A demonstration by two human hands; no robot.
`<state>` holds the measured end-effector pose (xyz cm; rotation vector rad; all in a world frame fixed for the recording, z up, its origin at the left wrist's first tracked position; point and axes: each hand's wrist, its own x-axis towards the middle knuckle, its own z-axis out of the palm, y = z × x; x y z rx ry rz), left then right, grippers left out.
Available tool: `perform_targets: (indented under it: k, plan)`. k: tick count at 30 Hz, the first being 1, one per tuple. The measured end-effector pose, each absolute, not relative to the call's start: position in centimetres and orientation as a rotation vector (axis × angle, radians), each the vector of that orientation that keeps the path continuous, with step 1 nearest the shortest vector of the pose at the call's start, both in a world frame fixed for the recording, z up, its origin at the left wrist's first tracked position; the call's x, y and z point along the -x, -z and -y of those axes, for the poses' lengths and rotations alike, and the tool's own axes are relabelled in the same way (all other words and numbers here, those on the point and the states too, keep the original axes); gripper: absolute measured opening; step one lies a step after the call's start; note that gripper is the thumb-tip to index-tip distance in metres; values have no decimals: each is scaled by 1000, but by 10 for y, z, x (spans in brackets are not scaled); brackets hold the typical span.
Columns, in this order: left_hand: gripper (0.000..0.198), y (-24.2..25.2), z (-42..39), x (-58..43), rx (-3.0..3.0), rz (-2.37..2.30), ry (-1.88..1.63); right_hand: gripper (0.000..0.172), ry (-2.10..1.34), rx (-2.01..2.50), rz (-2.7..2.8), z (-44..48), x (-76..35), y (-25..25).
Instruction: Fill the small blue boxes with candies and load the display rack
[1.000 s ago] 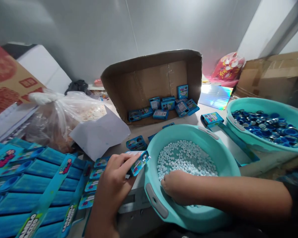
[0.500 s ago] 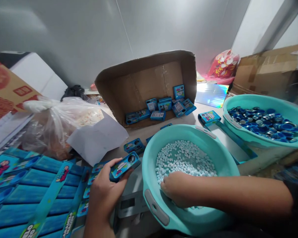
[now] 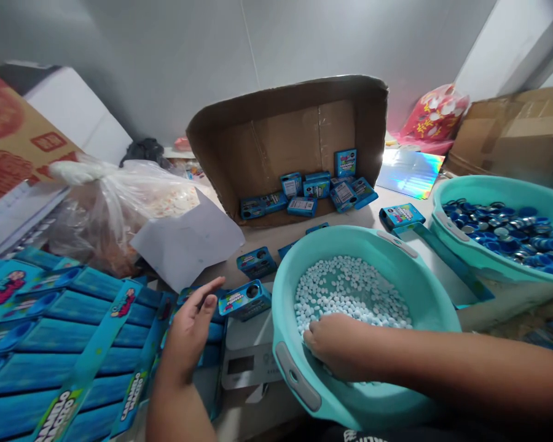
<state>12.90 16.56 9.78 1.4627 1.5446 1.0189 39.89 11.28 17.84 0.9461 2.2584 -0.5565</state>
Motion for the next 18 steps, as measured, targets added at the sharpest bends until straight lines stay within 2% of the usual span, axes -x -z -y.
perform_targets:
  k: [5, 18]
  plan:
    - [91, -104, -164, -135, -1423, -1622, -974, 42, 576, -975, -2279, -111, -401, -173]
    - [77, -103, -162, -137, -1500, -1640, -971, 41, 561, -943, -2295, -111, -407, -161]
